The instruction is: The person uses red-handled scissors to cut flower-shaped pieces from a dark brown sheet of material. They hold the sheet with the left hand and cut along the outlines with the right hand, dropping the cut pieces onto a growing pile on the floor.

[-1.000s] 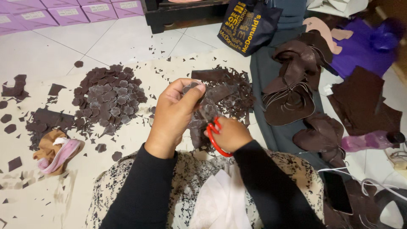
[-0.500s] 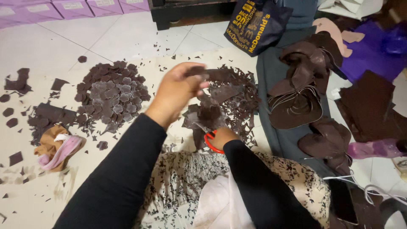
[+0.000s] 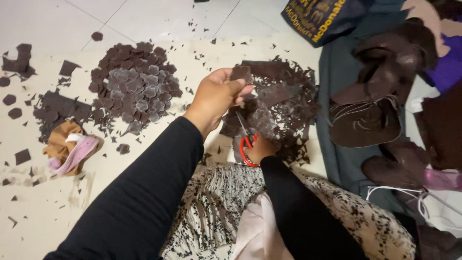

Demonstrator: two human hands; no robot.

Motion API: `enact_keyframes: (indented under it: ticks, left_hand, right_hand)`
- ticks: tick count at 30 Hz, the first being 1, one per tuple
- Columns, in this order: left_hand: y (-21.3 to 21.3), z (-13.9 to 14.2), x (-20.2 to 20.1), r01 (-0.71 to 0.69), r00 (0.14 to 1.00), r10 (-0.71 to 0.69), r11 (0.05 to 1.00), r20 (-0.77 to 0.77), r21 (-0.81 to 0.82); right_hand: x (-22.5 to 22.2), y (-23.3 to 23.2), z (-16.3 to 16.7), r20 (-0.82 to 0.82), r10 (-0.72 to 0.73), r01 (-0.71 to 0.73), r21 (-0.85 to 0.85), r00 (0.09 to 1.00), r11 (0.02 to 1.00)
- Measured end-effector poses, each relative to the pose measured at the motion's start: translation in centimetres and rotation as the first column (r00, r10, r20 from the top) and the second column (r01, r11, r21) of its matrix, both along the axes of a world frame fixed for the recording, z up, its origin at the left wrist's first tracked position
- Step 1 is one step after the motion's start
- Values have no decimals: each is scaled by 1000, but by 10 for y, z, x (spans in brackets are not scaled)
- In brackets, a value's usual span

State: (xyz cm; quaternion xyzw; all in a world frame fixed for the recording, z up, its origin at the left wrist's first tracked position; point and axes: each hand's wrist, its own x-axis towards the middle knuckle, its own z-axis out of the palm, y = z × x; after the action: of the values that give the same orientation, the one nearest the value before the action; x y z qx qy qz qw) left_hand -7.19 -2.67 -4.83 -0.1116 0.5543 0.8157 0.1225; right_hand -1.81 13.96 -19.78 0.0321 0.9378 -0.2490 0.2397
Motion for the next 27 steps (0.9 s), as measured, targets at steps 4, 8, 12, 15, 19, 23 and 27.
enact_keyframes:
  ticks: [4,8,12,15,19,23,27]
  left_hand:
    - [-20,-6,-16,38,998,-49,977,-47,-211]
    - [-43,-21,-26,-128,986,140,983,86,-132]
    - [-47,-44,-34,-175,964,167,985,207,16]
    - [-40,-66,-36,-129,955,110,990,276,50]
    - [-38,-101,-39,-108,937,89,993,338,38]
    - [-51,-137,-40,-133,936,118,991,332,23]
    - [-64,-172,-30,-106,921,149,985,359,-135]
  right_hand:
    - [-5,8,-23,44,59,-63,103,997,993]
    - [-8,13,-41,63,2,-8,91,998,996]
    - [-12,12,-54,236,-68,39,125,969,991]
    - [-12,9,-65,6,-39,37,157,999,987]
    - [-10,5,-81,175,-152,137,98,973,986]
    - [-13,2,-94,184,-142,128,90,973,988]
    - [-18,6,-105,177,-119,93,147,977,985]
